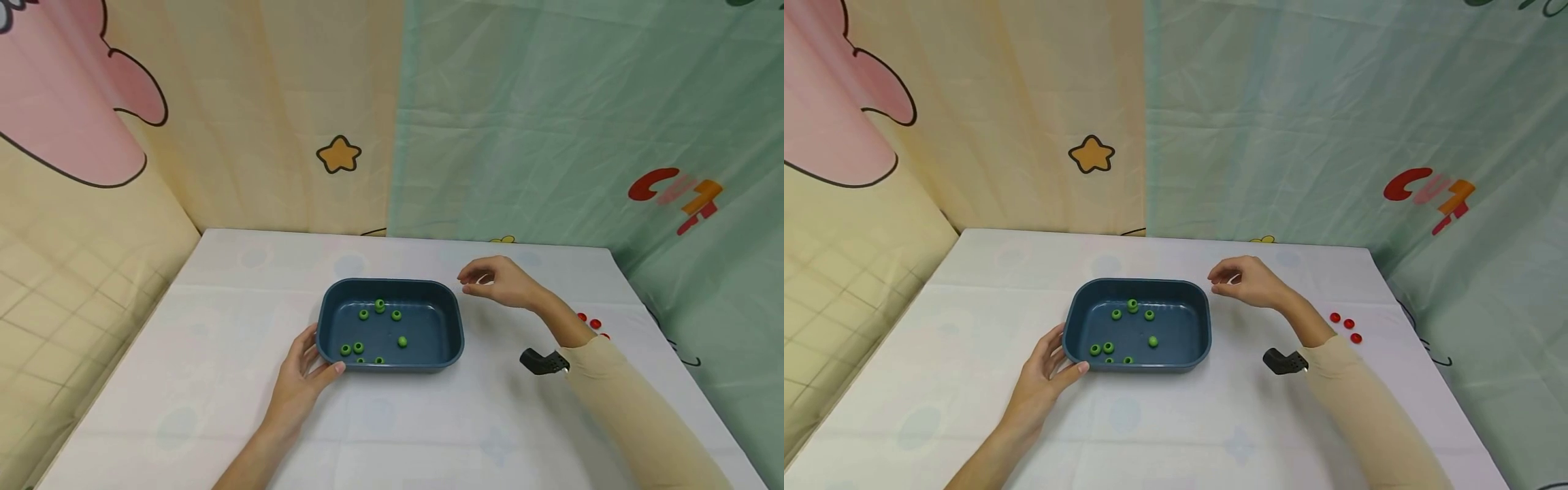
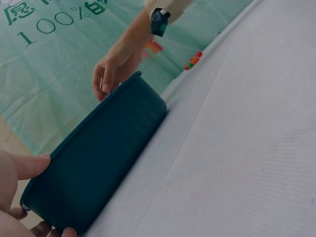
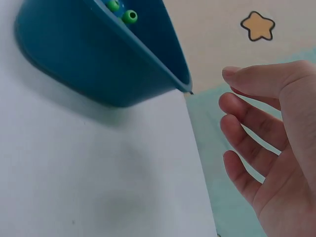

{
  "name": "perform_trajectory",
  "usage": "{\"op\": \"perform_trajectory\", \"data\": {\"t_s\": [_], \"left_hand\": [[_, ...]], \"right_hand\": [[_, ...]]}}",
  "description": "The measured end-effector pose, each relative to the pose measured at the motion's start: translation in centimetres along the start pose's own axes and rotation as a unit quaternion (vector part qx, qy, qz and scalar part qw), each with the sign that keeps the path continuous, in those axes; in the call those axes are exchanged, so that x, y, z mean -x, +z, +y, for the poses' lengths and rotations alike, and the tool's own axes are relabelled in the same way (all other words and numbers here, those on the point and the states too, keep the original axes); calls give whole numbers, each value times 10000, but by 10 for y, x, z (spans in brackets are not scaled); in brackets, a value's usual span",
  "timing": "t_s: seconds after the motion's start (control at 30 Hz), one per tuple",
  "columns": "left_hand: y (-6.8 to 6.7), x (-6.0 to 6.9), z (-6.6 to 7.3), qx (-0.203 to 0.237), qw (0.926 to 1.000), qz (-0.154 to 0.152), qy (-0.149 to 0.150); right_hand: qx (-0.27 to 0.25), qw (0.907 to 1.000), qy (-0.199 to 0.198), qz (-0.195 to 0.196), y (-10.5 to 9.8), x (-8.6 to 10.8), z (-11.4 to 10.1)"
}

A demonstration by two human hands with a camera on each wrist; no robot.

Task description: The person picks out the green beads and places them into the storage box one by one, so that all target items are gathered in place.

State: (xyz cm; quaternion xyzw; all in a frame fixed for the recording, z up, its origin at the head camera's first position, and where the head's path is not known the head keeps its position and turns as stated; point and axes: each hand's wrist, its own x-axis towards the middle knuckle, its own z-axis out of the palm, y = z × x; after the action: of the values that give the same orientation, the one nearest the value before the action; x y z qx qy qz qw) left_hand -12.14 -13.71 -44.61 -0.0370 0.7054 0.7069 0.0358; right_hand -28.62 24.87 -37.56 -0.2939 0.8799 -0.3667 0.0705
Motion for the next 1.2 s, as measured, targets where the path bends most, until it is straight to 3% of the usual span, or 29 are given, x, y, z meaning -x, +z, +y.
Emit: {"op": "perform_trajectory", "data": {"t_s": [0.57, 1.2], "left_hand": [[0, 0, 1, -25, 9999, 30, -117], [0, -1, 0, -21, 9999, 45, -105]], "right_hand": [[29, 9962, 768, 405, -24, 50, 33], [443, 9790, 1843, 752, -55, 114, 74]]}}
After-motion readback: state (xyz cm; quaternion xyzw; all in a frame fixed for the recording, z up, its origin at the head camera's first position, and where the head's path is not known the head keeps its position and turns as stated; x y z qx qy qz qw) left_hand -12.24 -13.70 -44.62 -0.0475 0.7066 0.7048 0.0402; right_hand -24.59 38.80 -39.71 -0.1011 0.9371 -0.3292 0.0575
